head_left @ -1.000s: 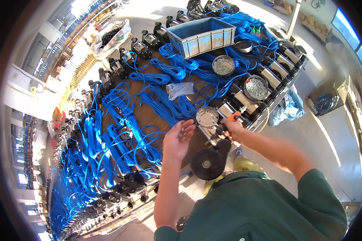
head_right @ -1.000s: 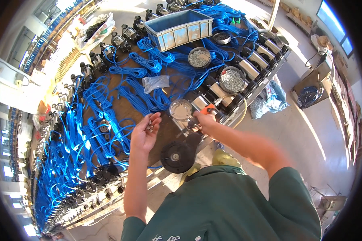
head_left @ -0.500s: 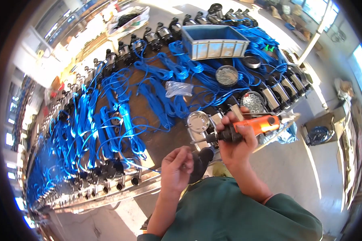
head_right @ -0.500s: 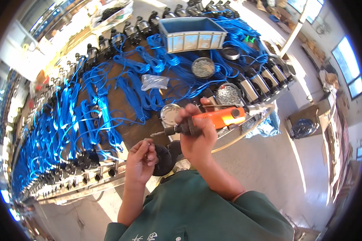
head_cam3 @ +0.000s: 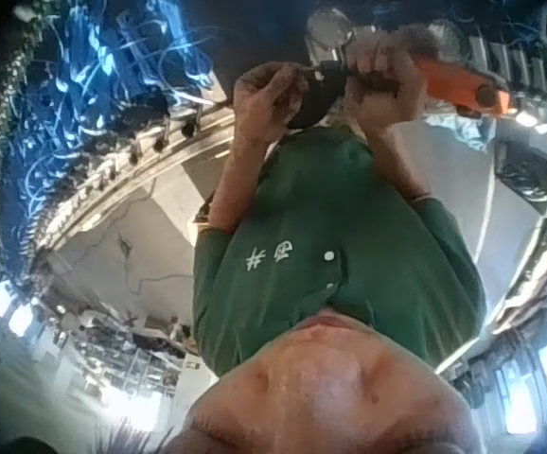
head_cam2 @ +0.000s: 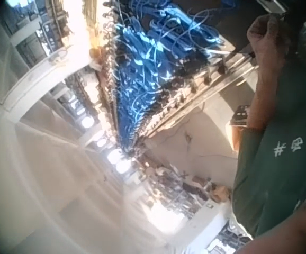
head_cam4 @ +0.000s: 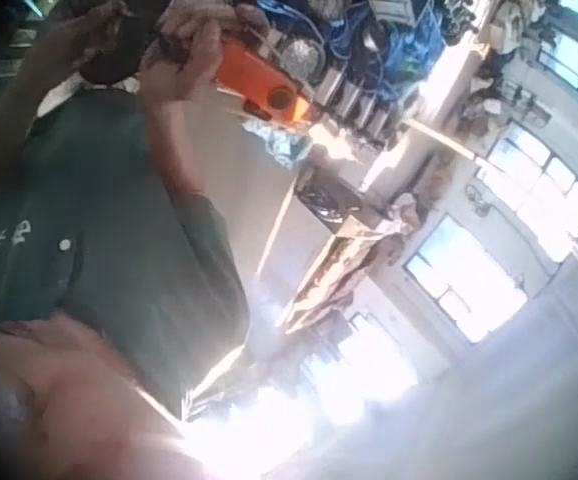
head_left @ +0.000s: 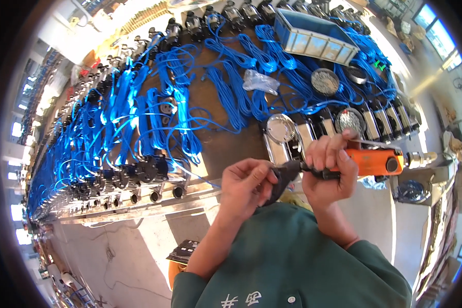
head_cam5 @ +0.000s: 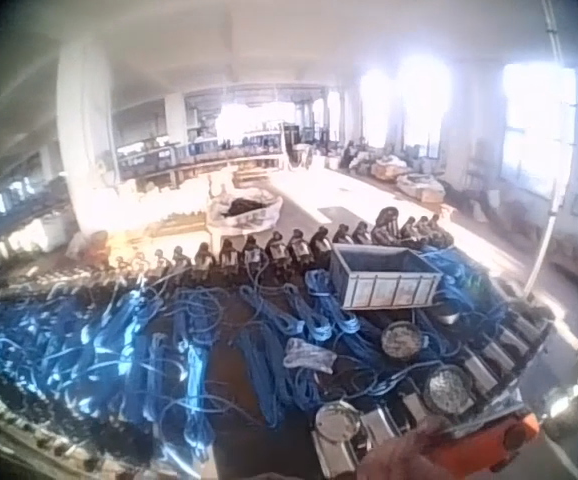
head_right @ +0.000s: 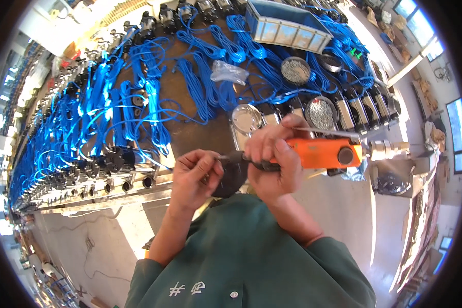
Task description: The person assembles components for water pumps by hand-tightening screws into a circular base and using a pneumatic screwdriver to secure them, handling individual pump bodies and small screws from containers on an assembly line.
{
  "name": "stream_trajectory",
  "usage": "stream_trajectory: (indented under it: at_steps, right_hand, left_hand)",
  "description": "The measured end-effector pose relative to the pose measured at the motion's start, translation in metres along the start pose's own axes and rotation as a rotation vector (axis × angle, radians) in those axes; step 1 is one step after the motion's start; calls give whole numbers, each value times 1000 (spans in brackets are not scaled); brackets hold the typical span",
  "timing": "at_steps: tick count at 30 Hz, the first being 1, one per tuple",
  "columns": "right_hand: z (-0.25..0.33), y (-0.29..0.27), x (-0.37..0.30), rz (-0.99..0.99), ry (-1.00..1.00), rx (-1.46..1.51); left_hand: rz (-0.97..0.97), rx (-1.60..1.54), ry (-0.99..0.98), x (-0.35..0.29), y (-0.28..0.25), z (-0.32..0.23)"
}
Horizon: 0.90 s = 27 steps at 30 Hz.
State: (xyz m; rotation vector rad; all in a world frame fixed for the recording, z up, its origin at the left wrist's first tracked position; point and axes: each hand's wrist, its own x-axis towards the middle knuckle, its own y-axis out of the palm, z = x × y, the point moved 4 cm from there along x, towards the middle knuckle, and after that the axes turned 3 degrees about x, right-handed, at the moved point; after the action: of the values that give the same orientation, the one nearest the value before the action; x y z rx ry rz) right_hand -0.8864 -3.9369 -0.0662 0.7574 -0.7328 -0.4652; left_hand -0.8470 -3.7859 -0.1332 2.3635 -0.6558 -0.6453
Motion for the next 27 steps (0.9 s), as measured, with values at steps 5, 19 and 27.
stream_trajectory:
  at_steps: [5, 19, 27]
  right_hand:
    - [-5, -2, -7, 42, 54, -56]
    - [-43, -9, -5, 95, 57, -98]
    - [-69, -32, -17, 129, 209, -498]
  left_hand:
    - [-23, 142, 19, -2, -7, -1]
    - [9, 573, 114, 28, -40, -2]
    - [-466, 564, 172, -19, -120, 37]
